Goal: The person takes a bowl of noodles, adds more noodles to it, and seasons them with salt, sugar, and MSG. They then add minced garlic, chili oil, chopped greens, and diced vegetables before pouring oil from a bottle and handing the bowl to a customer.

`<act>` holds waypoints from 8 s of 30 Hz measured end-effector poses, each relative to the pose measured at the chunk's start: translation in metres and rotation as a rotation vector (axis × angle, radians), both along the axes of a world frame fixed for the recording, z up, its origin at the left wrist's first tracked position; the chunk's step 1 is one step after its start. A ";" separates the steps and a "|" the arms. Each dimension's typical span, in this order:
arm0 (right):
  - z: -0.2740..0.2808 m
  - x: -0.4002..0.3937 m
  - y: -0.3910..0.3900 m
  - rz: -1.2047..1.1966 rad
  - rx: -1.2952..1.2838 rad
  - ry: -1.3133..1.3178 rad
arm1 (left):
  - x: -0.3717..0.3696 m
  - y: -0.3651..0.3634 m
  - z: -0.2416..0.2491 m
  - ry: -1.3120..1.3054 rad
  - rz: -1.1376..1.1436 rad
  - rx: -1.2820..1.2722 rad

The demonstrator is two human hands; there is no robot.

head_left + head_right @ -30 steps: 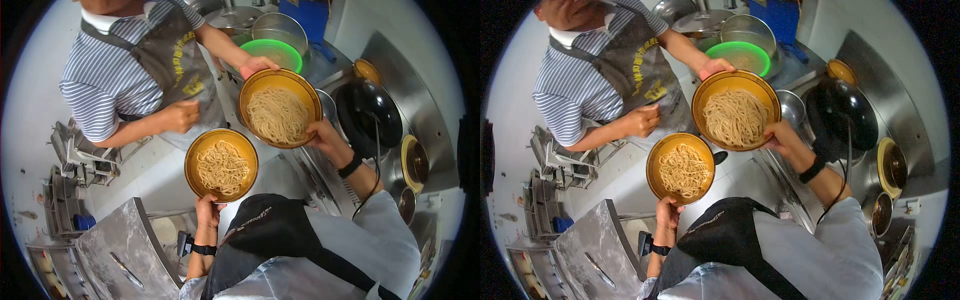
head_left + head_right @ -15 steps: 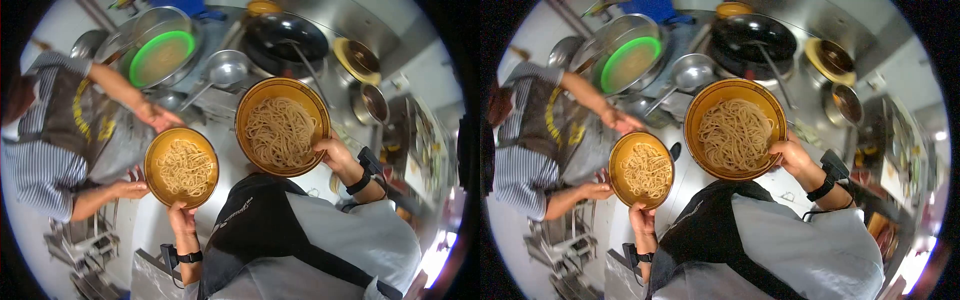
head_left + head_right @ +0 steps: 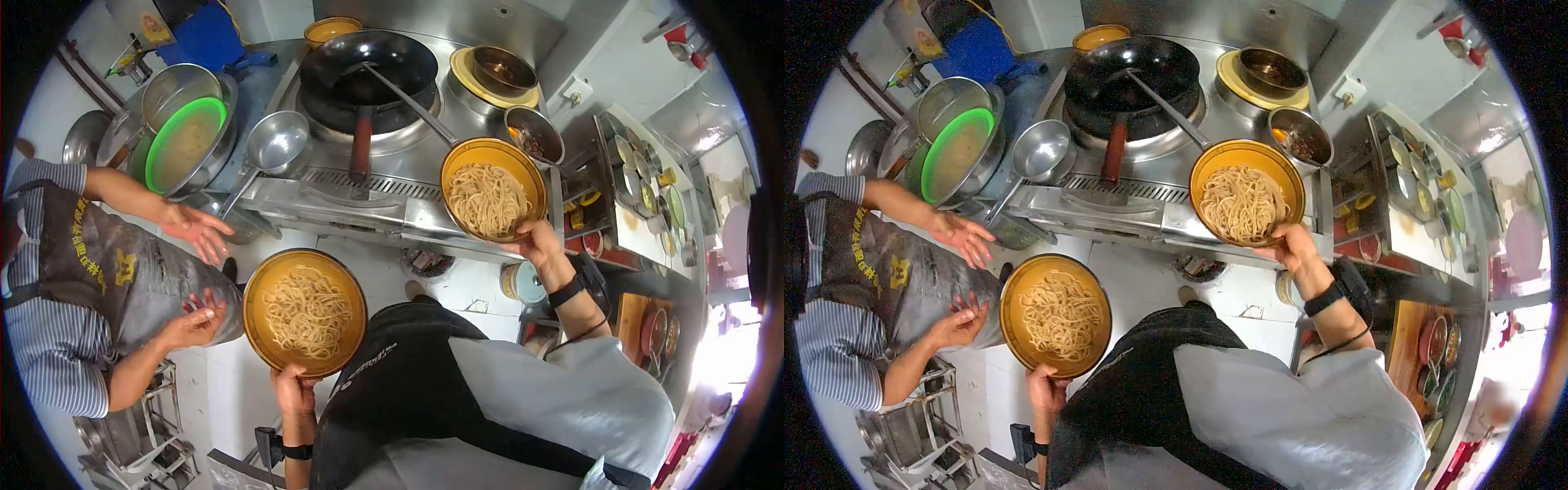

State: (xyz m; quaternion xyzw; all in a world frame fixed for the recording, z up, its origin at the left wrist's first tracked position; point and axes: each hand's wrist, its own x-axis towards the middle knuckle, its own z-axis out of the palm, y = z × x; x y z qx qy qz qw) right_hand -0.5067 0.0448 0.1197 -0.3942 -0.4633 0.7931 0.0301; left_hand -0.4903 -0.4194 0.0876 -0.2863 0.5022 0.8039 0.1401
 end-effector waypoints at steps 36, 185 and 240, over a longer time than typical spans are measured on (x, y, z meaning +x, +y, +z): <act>-0.003 -0.073 -0.073 1.561 1.649 0.323 | -0.052 0.217 -0.012 0.017 -0.294 0.049; -0.024 -0.140 0.111 1.107 1.464 0.175 | -0.295 -0.111 0.047 0.408 0.131 0.365; 0.403 -0.161 0.089 0.121 1.843 1.435 | -0.132 0.281 0.047 0.541 -0.595 0.061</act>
